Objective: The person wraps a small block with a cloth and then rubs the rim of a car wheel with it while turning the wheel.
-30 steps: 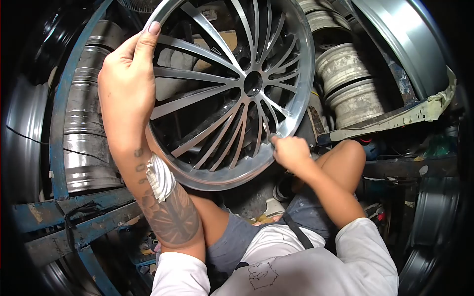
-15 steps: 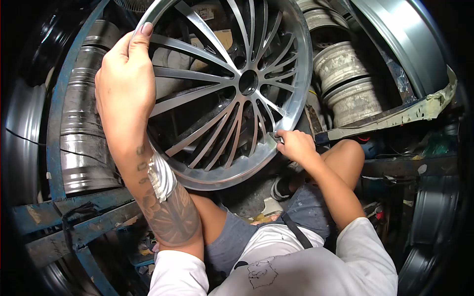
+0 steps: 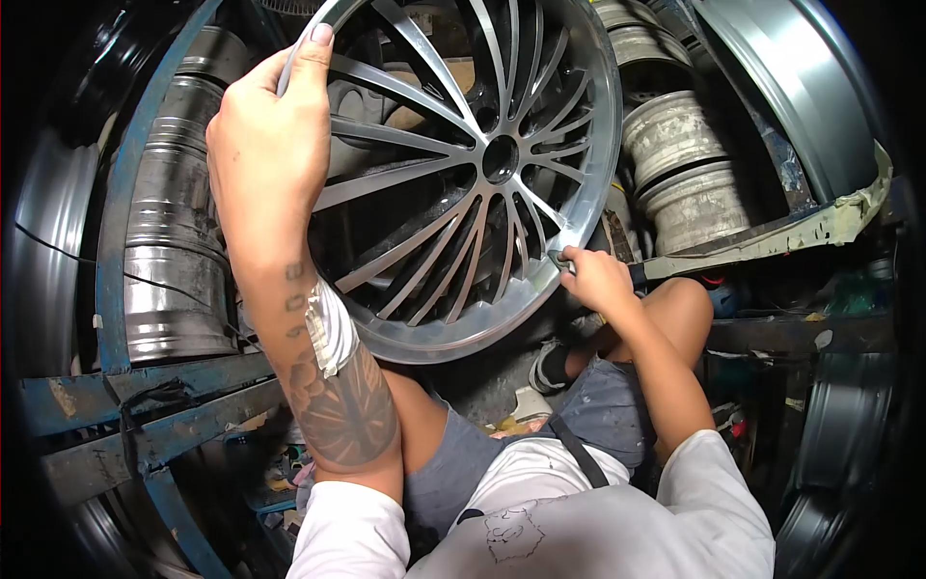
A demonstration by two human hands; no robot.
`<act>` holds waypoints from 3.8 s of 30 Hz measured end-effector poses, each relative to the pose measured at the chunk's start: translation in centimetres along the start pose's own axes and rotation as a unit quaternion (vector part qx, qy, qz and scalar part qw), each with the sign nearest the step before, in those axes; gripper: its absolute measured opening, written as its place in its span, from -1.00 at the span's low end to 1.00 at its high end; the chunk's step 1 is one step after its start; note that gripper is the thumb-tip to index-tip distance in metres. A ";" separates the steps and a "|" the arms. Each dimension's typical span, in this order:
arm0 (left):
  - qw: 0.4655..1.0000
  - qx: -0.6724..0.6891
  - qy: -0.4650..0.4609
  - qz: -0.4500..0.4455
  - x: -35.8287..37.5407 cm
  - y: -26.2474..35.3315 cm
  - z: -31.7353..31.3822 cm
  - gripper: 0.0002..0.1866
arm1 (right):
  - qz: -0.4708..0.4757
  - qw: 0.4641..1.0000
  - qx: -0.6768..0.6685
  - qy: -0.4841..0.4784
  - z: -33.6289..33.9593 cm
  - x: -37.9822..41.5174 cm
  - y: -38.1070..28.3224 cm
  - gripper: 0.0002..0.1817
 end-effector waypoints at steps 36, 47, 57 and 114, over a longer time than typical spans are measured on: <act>0.999 -0.044 -0.015 -0.012 0.2 0.4 -0.1 -0.49 | -0.013 0.999 -0.017 -0.049 0.5 0.3 -0.9 -0.61; 0.996 -0.057 -0.013 -0.067 0.6 0.9 0.1 -0.42 | 0.022 0.997 0.056 -0.058 -0.9 1.8 -3.6 -0.63; 0.996 -0.079 -0.027 -0.020 0.9 1.6 -0.2 -0.42 | 0.027 0.999 0.027 0.004 -1.1 0.9 -2.7 -0.72; 0.998 0.041 -0.035 -0.030 -1.2 -0.9 -0.3 -0.38 | 0.054 0.996 0.021 -0.069 -1.7 0.4 -3.9 -0.44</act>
Point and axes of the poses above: each hand's wrist, its own x-axis away from the middle knuckle, its own z-axis out of the back of the hand, y = z × x, the point moved 7 cm from there along -x, towards the middle knuckle, and after that the axes turned 6 degrees about -y, right-handed, at the moved point
